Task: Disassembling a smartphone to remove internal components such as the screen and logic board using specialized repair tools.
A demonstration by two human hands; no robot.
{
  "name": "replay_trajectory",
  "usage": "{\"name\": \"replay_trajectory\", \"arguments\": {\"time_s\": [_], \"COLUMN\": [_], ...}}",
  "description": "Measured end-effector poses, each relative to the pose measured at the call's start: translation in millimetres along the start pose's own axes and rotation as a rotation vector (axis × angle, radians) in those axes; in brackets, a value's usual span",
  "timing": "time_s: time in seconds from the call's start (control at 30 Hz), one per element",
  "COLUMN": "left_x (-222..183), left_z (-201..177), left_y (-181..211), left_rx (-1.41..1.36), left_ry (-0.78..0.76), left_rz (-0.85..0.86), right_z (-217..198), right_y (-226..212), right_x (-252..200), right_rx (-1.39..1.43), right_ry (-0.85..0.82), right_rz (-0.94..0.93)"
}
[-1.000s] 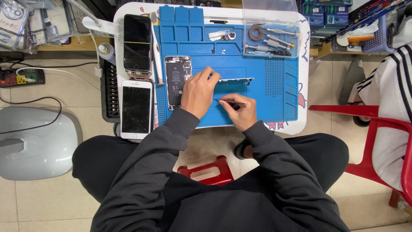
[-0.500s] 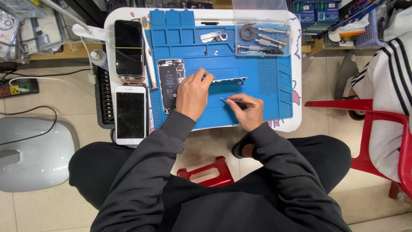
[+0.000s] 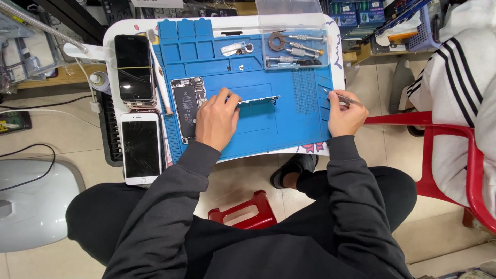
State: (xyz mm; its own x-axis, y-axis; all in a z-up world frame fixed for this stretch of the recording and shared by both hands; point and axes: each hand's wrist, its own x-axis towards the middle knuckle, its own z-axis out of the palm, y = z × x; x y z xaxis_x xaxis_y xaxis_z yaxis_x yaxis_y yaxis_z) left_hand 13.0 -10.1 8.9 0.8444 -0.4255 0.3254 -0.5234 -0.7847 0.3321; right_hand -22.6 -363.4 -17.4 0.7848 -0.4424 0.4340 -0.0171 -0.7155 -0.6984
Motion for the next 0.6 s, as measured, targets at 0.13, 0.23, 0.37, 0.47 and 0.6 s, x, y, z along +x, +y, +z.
{"name": "replay_trajectory", "arguments": {"time_s": [0.13, 0.23, 0.37, 0.47, 0.6], "left_x": [-1.4, -2.1, -2.8, -3.8, -2.2], "left_z": [0.5, 0.2, 0.7, -0.3, 1.1], "left_y": [0.8, 1.2, 0.8, 1.8, 0.5], "left_rx": [-0.008, -0.008, -0.003, -0.008, -0.007], "left_ry": [-0.006, -0.004, -0.008, -0.013, -0.012], "left_rz": [-0.002, -0.006, -0.001, -0.003, -0.005], "right_z": [6.3, 10.5, 13.3, 12.6, 8.9], "right_y": [7.0, 10.7, 15.1, 14.2, 7.1], "right_x": [-0.3, 1.0, 0.5, -1.8, -2.1], "right_rx": [-0.093, -0.169, -0.189, -0.185, -0.170], "right_ry": [0.006, 0.012, 0.024, 0.031, 0.071], "right_rz": [0.015, 0.033, 0.044, 0.037, -0.003]}}
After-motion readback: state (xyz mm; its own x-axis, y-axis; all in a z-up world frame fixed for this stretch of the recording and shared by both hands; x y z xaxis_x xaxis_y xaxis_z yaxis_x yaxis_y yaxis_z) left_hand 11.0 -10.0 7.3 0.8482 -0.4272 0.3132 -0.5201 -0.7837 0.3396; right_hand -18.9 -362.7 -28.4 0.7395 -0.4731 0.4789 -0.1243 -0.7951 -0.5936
